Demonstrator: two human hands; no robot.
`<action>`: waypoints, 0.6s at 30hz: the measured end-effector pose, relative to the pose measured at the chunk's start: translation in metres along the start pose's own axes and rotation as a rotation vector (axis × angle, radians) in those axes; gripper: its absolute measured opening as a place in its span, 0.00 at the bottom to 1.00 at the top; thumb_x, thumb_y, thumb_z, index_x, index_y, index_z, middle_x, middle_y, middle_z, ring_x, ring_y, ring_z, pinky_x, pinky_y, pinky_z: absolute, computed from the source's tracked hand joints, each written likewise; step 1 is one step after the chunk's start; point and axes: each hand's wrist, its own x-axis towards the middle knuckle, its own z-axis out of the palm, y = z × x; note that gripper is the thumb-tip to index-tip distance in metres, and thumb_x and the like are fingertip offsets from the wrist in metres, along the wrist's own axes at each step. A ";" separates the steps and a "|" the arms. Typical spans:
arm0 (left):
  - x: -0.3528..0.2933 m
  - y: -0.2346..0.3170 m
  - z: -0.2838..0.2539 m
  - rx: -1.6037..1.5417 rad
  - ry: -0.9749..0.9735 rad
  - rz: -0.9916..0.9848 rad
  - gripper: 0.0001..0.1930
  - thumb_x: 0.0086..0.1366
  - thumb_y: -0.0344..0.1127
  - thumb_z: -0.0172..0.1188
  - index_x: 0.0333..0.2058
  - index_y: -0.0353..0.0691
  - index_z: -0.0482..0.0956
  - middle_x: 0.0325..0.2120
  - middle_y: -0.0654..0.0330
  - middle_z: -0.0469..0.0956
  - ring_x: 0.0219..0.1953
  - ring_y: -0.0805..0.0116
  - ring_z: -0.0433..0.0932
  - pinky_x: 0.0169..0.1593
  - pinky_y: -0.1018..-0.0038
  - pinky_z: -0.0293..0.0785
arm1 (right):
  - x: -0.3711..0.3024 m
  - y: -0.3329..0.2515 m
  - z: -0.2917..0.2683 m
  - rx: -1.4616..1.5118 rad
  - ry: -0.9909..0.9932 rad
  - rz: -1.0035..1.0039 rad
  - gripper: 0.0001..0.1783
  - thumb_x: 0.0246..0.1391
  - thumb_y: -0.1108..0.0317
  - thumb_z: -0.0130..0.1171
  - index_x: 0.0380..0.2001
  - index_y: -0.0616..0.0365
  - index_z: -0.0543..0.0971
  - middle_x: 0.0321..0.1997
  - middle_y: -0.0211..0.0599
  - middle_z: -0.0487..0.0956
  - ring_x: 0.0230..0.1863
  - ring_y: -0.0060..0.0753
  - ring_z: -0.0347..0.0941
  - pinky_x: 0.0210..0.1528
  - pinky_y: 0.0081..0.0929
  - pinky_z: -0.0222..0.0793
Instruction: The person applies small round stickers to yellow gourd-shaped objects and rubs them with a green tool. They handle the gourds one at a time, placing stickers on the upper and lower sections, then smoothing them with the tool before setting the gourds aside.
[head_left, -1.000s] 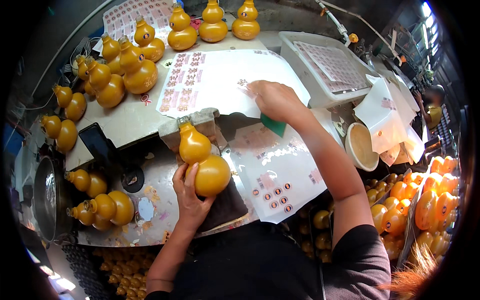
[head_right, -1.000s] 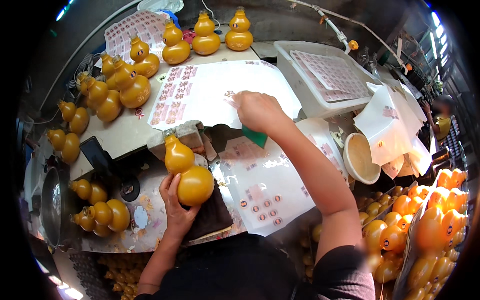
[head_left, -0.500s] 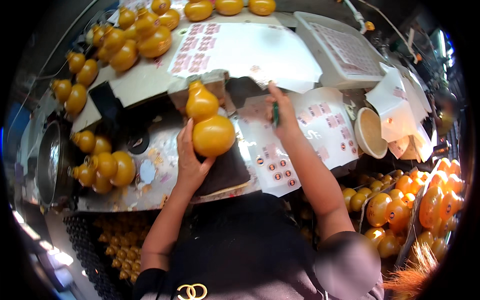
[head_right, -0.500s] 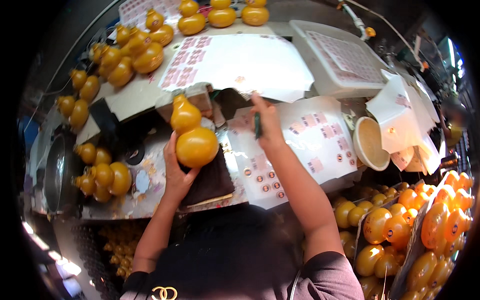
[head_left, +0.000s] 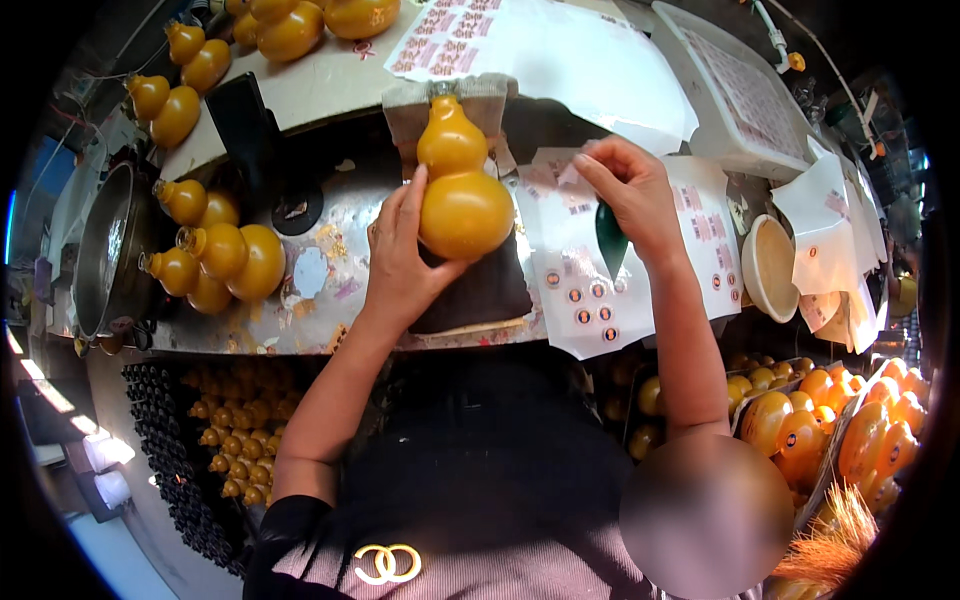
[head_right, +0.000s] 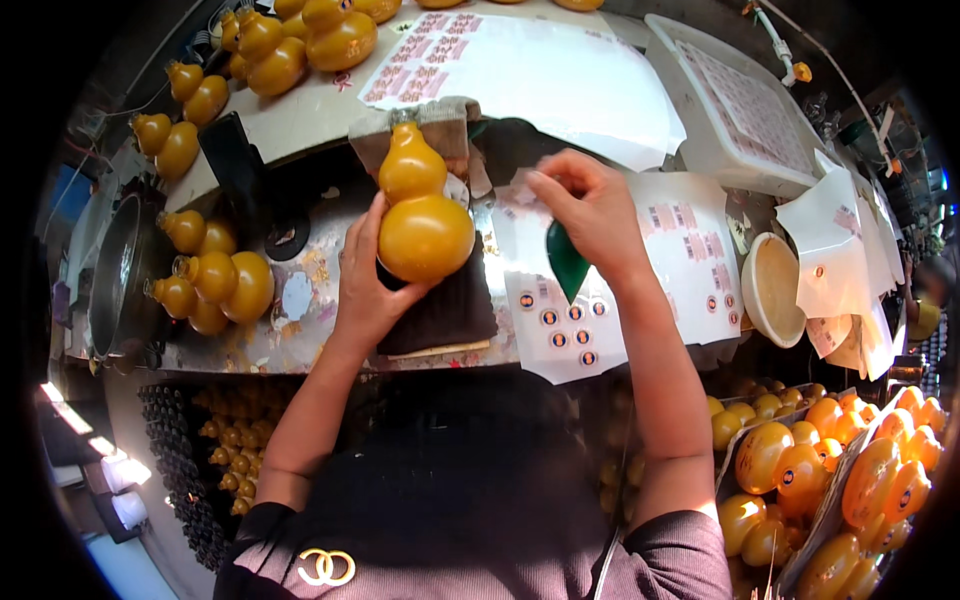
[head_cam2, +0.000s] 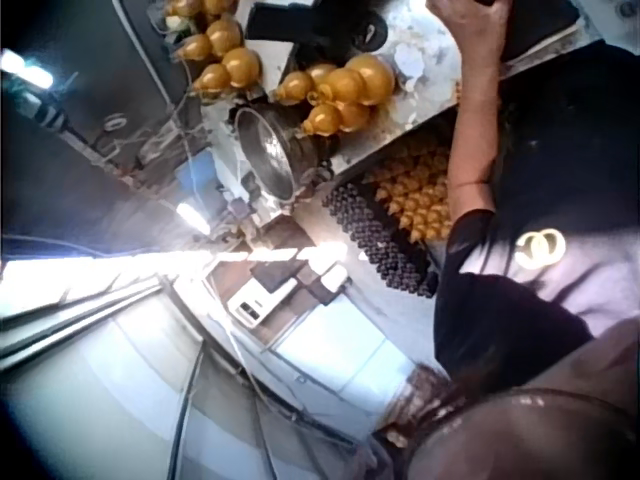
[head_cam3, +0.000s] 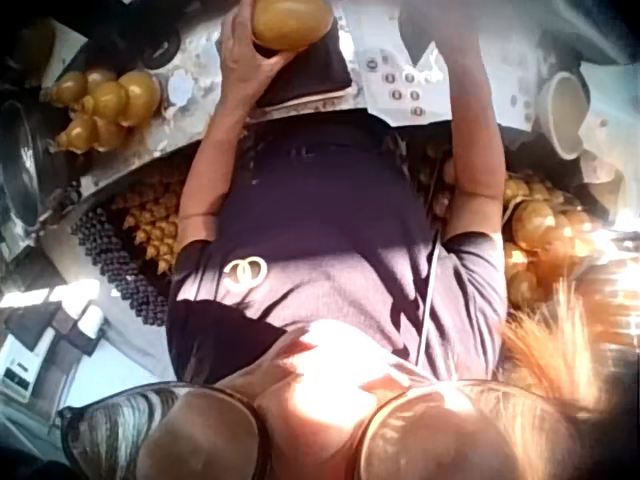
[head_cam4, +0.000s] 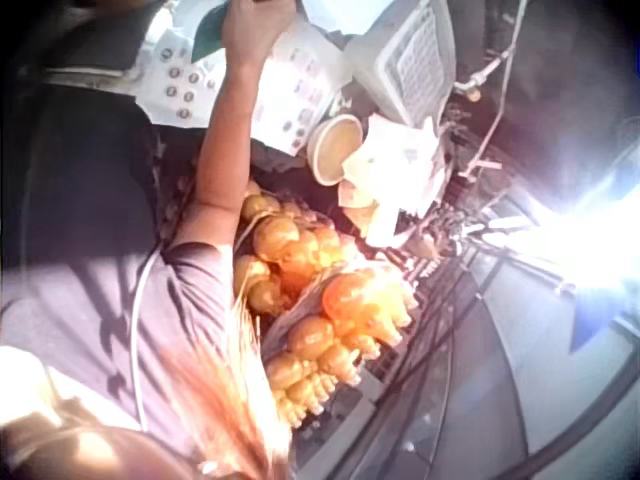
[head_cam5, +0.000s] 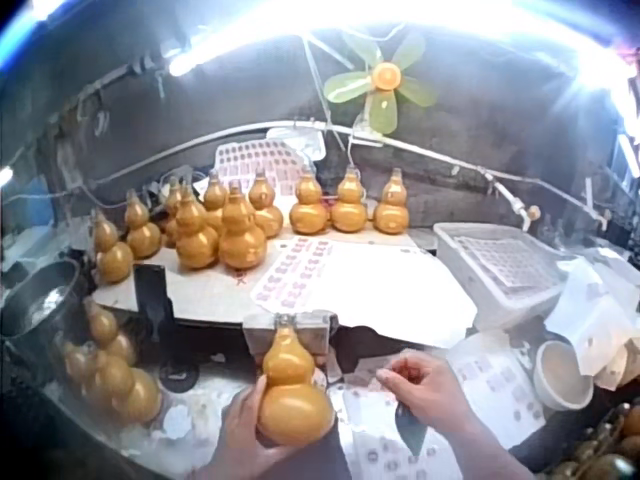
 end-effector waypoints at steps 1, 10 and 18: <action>-0.001 -0.002 0.002 -0.015 -0.001 -0.028 0.54 0.42 0.39 0.75 0.66 0.42 0.50 0.56 0.50 0.64 0.59 0.53 0.63 0.59 0.63 0.58 | -0.001 -0.007 0.009 0.016 -0.058 -0.040 0.05 0.54 0.70 0.61 0.28 0.60 0.77 0.24 0.21 0.75 0.25 0.08 0.66 0.28 0.11 0.61; 0.002 0.003 -0.005 -0.292 -0.120 -0.110 0.53 0.46 0.36 0.73 0.66 0.39 0.47 0.59 0.46 0.61 0.62 0.51 0.62 0.63 0.64 0.59 | -0.010 -0.012 0.053 0.239 -0.438 0.119 0.09 0.54 0.66 0.63 0.31 0.60 0.78 0.25 0.21 0.76 0.27 0.08 0.66 0.28 0.11 0.61; 0.012 0.003 -0.021 -0.910 -0.206 -0.489 0.38 0.63 0.44 0.61 0.64 0.33 0.53 0.59 0.52 0.64 0.61 0.65 0.63 0.63 0.72 0.59 | -0.012 0.006 0.054 0.043 -0.327 0.114 0.10 0.52 0.65 0.64 0.30 0.59 0.76 0.19 0.19 0.71 0.22 0.08 0.62 0.26 0.11 0.58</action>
